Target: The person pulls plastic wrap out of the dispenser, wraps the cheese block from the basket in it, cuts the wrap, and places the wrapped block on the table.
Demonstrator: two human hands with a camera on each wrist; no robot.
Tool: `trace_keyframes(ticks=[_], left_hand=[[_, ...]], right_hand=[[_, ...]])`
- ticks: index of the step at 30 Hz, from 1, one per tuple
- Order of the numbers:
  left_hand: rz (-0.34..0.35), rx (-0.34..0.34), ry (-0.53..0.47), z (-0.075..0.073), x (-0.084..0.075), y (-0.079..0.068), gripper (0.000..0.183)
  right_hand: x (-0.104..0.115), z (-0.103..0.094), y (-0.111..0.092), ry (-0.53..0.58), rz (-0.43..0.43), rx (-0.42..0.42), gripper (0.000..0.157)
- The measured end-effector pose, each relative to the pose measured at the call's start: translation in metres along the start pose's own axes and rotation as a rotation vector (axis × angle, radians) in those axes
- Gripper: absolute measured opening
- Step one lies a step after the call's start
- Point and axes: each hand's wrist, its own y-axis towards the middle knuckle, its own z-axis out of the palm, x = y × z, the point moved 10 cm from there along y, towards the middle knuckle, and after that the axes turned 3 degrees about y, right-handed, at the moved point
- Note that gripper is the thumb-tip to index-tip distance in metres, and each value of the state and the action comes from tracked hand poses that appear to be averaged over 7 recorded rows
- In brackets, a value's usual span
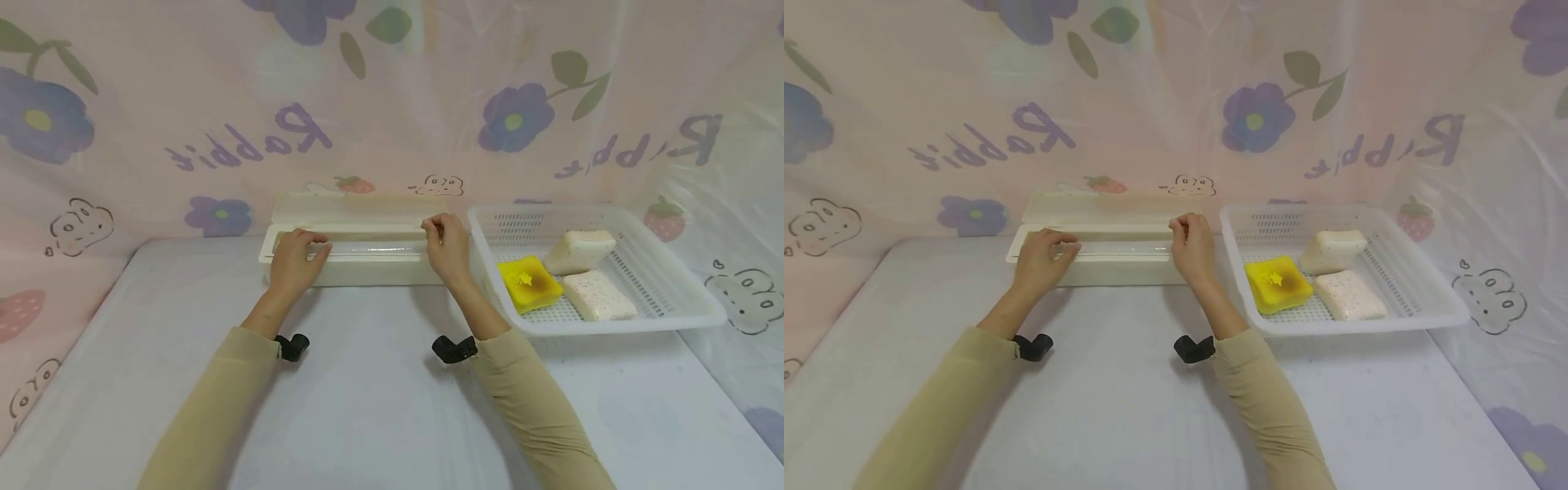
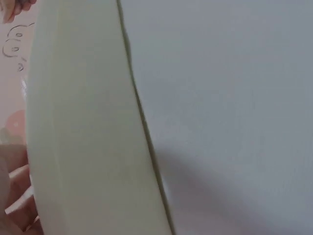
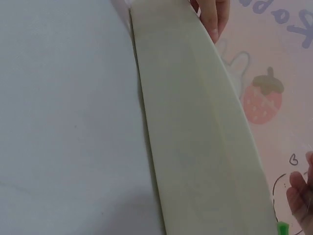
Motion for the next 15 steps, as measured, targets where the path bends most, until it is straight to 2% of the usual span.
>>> trace_keyframes(ticks=[7, 15], left_hand=[[-0.047, -0.022, -0.043, -0.016, 0.014, 0.001, 0.025], [-0.075, -0.003, -0.083, -0.020, 0.026, 0.004, 0.019]], right_hand=[[0.002, -0.004, 0.003, 0.024, -0.004, -0.032, 0.019], [0.003, -0.007, 0.005, 0.053, 0.027, -0.037, 0.019]])
